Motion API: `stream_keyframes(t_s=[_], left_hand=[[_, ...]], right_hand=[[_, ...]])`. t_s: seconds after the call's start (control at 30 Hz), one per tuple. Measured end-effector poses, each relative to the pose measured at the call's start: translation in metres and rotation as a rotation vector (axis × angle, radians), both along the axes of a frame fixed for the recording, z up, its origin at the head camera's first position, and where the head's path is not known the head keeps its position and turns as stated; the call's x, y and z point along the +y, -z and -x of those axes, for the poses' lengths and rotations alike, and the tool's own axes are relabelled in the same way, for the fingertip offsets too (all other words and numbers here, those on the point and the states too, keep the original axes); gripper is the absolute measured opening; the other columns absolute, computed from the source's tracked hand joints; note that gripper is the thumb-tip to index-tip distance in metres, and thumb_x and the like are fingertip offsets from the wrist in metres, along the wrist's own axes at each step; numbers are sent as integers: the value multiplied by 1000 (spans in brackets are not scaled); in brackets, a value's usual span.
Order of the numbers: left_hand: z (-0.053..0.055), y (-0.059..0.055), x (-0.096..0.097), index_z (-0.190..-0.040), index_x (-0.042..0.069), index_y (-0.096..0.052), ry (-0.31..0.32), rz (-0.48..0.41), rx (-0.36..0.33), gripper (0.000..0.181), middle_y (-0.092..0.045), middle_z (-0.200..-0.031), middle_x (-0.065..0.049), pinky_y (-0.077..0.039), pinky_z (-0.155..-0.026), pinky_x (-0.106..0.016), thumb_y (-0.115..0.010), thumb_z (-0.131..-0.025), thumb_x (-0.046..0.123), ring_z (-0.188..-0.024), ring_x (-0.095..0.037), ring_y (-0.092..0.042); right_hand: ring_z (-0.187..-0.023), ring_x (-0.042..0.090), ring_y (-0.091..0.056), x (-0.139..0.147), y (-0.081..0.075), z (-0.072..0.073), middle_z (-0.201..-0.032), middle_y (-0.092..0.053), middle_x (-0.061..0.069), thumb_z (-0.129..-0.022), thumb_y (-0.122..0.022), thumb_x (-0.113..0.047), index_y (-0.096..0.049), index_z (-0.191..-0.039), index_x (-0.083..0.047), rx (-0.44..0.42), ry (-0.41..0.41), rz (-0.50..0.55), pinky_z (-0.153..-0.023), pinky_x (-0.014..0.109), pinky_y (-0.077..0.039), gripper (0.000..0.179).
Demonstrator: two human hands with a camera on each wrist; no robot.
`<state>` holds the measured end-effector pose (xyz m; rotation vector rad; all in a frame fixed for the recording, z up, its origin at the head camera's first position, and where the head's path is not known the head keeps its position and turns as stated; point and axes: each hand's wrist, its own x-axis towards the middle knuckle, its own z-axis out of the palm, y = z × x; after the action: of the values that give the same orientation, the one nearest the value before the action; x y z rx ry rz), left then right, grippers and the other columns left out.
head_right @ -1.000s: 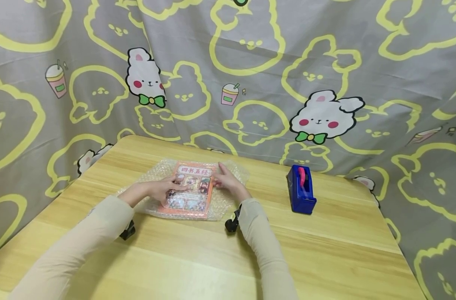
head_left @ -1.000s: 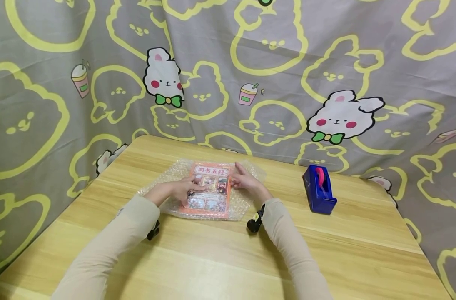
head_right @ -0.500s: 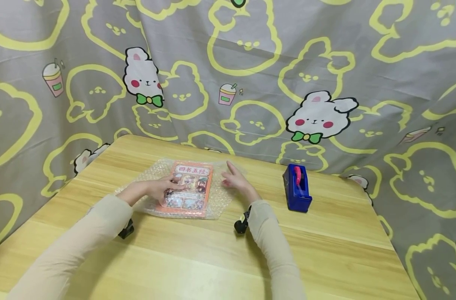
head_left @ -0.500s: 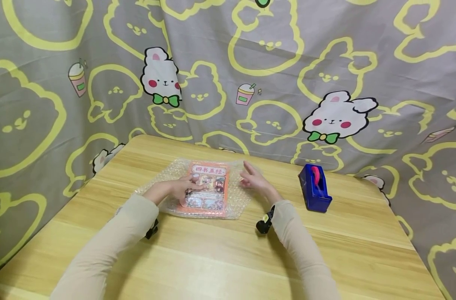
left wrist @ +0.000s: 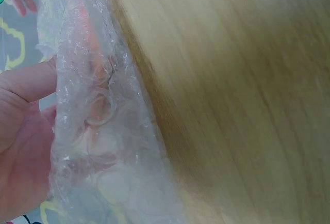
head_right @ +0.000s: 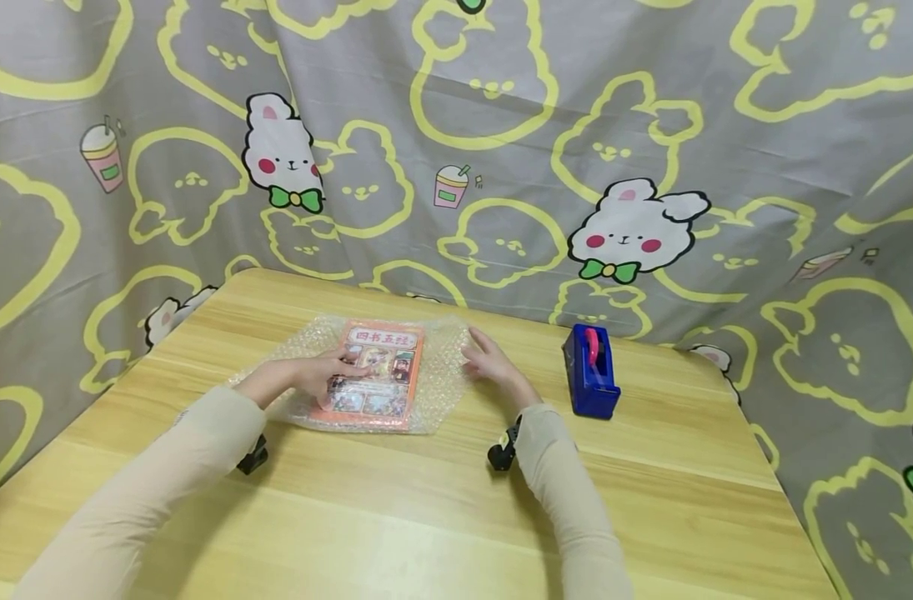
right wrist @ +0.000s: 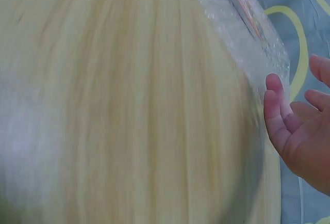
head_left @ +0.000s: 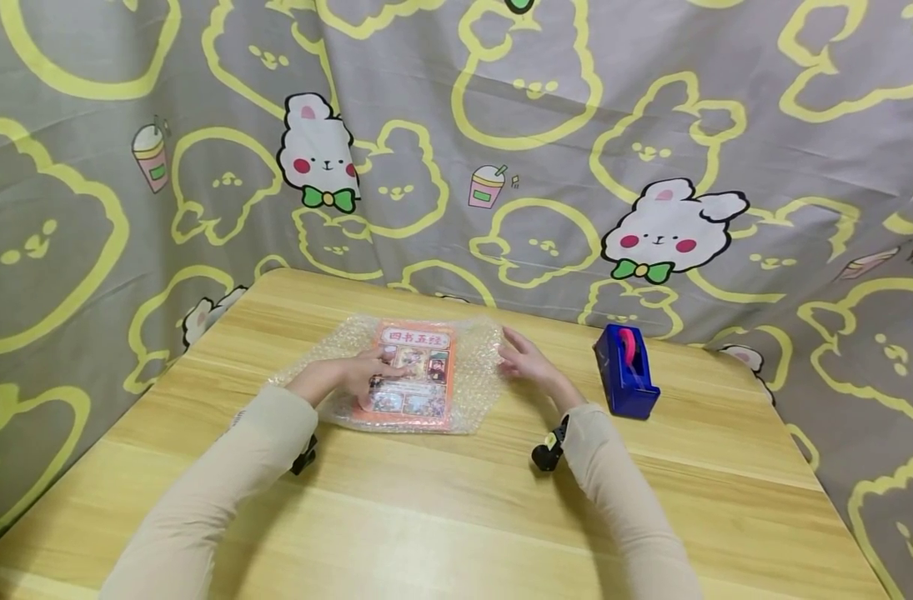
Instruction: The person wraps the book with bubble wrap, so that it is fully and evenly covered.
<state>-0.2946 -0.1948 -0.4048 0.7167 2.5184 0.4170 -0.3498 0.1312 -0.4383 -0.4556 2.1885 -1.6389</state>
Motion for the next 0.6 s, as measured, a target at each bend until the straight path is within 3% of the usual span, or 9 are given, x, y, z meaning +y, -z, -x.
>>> stream_keyframes(t_s=[0.17,0.27,0.4,0.53,0.6], left_hand=[[0,0,-1,-142,17,-32,-4,1,-3,89,-8,-149,-21,-34,-101,-49,-73,-65,-6,-134,-42,-7],[0,-1,0,-141,17,-33,-7,-3,-5,89,-9,-149,-21,-35,-100,-48,-73,-65,-6,-134,-42,-7],[0,-1,1,-141,16,-33,-1,-6,-3,89,-9,-149,-22,-36,-100,-47,-72,-65,-6,-134,-43,-8],[-1,-1,0,-142,16,-32,-1,-4,-3,88,-9,-149,-22,-37,-98,-46,-72,-66,-6,-134,-42,-7],[-1,-1,0,-142,16,-32,-5,-8,-9,88,-8,-149,-21,-42,-93,-41,-72,-66,-7,-134,-42,-6]], right_hand=[[-98,33,-57,3,-14,-12,-149,-3,26,-98,-37,-11,-3,-144,4,-4,15,-42,-90,43,-46,59],[-103,37,-53,5,-16,-12,-149,-1,26,-98,-34,-10,-2,-144,2,-32,64,-88,-91,47,-44,58],[-98,31,-56,20,13,9,-150,-6,25,-96,-41,-19,-6,-147,-5,-28,93,-77,-84,41,-49,63],[-82,19,-61,43,62,46,-146,-24,21,-91,-53,-32,-10,-148,-15,-5,66,50,-68,32,-52,74],[-80,17,-60,46,73,56,-142,-32,18,-90,-54,-32,-9,-148,-16,-33,78,94,-66,30,-51,75]])
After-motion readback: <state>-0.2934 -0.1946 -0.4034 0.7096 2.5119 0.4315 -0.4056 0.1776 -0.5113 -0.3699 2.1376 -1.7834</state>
